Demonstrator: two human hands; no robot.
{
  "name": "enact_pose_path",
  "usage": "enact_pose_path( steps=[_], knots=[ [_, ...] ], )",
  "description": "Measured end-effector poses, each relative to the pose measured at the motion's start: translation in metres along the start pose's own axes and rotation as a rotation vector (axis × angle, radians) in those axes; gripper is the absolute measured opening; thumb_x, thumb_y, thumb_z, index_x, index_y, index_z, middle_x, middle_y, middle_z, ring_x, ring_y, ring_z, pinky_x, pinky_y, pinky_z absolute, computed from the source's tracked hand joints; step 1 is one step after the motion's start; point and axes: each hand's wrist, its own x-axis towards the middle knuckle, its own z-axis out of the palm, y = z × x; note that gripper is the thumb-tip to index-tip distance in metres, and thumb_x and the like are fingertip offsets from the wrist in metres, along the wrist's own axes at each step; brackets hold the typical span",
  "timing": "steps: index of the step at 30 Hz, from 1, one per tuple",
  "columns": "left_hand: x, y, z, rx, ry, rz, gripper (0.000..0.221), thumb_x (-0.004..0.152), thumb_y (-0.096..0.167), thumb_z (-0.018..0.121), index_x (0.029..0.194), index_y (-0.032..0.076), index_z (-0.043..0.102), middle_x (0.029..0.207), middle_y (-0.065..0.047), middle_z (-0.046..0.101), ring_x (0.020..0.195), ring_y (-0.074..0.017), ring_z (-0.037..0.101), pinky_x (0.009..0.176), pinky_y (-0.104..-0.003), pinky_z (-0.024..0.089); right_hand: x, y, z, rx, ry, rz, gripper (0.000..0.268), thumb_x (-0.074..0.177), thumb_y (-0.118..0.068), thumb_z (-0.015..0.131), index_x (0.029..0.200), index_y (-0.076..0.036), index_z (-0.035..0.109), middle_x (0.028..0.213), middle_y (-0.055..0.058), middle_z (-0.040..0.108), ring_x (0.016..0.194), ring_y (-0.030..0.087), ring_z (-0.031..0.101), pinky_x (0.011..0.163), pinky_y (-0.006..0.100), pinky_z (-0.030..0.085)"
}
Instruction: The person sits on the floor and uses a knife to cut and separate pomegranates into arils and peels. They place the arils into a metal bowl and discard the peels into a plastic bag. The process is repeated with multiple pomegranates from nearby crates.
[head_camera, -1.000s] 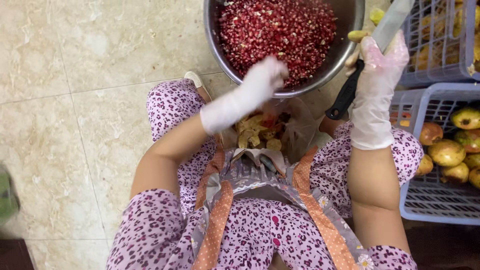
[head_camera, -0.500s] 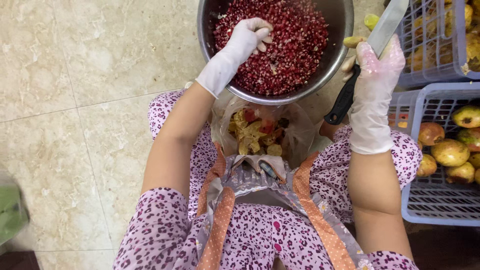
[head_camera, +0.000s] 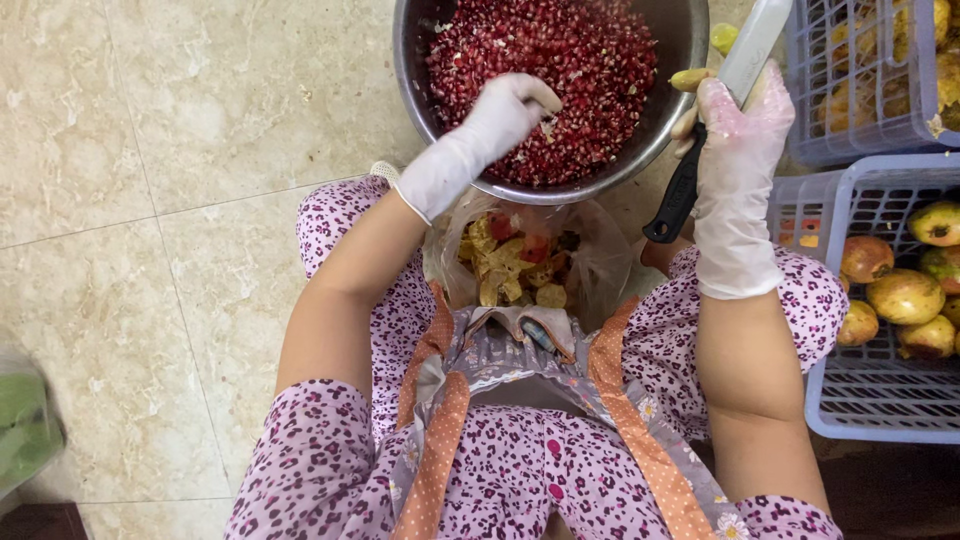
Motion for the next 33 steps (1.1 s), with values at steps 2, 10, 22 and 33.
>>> enact_pose_path(
  steps=[2, 10, 22, 33],
  knots=[
    [-0.005, -0.001, 0.013, 0.393, -0.026, 0.109, 0.018, 0.081, 0.002, 0.076, 0.097, 0.011, 0.078, 0.103, -0.007, 0.073, 0.093, -0.0214, 0.066, 0.088, -0.036, 0.053, 0.002, 0.0, 0.001, -0.018, -0.013, -0.011, 0.037, 0.112, 0.004, 0.053, 0.149, 0.002, 0.053, 0.11, 0.016, 0.076, 0.065, 0.012, 0.062, 0.06, 0.024, 0.051],
    [0.019, -0.006, 0.003, -0.239, 0.105, -0.279, 0.005, 0.097, 0.006, 0.069, 0.099, 0.01, 0.07, 0.091, -0.006, 0.077, 0.072, -0.014, 0.068, 0.064, -0.029, 0.052, 0.001, -0.007, 0.002, -0.026, -0.002, -0.005, 0.038, 0.111, 0.006, 0.052, 0.149, 0.002, 0.051, 0.112, 0.016, 0.077, 0.069, 0.012, 0.063, 0.06, 0.024, 0.052],
    [0.066, -0.017, 0.018, 0.273, 0.081, -0.139, 0.011, 0.084, 0.009, 0.081, 0.093, 0.01, 0.076, 0.088, -0.003, 0.073, 0.076, -0.011, 0.066, 0.071, -0.025, 0.054, 0.002, -0.01, 0.007, -0.024, 0.035, 0.037, 0.037, 0.109, 0.004, 0.053, 0.146, 0.002, 0.054, 0.107, 0.014, 0.076, 0.064, 0.009, 0.062, 0.055, 0.022, 0.05],
    [0.098, -0.012, -0.012, -0.273, 0.189, -0.35, 0.014, 0.099, 0.005, 0.059, 0.1, 0.007, 0.073, 0.087, -0.005, 0.075, 0.065, -0.0109, 0.059, 0.055, -0.023, 0.05, 0.002, -0.019, 0.005, -0.044, 0.045, 0.067, 0.038, 0.107, 0.004, 0.053, 0.146, 0.004, 0.052, 0.108, 0.014, 0.076, 0.066, 0.01, 0.062, 0.057, 0.022, 0.051]
  ],
)
